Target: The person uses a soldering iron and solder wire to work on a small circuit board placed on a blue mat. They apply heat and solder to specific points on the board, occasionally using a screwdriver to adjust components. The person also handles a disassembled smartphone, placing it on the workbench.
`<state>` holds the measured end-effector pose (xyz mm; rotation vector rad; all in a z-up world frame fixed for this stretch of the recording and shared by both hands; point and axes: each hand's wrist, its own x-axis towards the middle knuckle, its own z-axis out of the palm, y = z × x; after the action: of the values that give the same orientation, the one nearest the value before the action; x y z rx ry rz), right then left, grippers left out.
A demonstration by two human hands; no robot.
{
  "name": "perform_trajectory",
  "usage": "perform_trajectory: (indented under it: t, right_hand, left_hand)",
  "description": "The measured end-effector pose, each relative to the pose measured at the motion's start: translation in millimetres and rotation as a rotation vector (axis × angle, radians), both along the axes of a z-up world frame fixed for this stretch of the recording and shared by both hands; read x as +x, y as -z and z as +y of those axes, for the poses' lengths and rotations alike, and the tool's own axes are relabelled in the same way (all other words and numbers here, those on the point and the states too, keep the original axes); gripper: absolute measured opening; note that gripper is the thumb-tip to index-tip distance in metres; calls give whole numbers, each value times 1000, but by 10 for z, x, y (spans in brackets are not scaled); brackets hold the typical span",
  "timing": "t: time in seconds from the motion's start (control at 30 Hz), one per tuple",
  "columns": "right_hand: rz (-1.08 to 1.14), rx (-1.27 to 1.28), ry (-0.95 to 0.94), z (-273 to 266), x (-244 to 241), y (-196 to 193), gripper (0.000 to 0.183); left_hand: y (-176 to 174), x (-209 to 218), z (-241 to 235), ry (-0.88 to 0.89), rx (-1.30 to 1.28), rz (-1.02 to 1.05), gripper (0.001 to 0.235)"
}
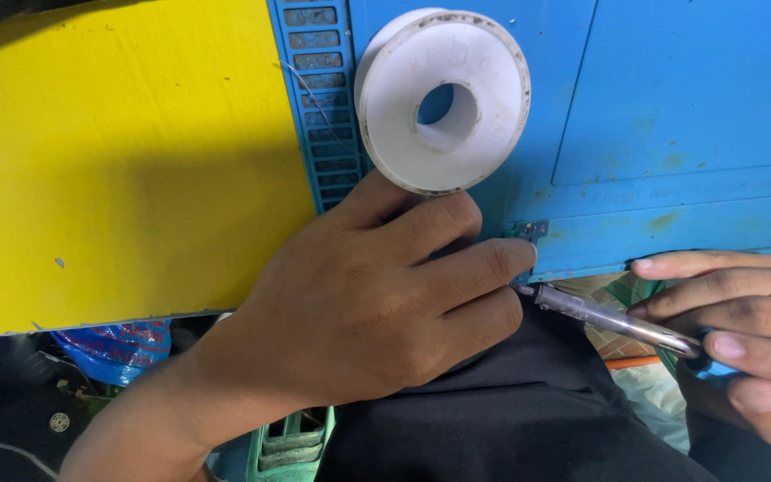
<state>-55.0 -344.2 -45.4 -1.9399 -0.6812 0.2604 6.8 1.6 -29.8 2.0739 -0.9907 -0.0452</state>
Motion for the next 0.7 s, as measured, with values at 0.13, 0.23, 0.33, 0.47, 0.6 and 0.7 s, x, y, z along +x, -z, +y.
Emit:
perform_trajectory:
  t: [0.13,0.23,0.33,0.47,0.6,0.7]
  right_hand:
    - [15,-10,85,103,17,-53,43]
    - [68,-40,93,150,61,-99,46]
    - [68,-36,2,49,72,-114,40]
    - [7,-14,-8,85,67,-83,41]
    - [-9,3,100,95,-2,32,52]
    - [-5,8,116,39,-31,14,55]
  left_hand:
    - [-7,4,-2,4,3,8,20]
    - [-6,5,-4,-4,-14,6,20]
    - [0,2,0,-5,-7,-7,21]
    - [-2,6,-5,1,-13,-3,22]
    - [-8,-6,-12,-6,-20,9,22]
    - [-24,-16,-16,-6,-6,23,20]
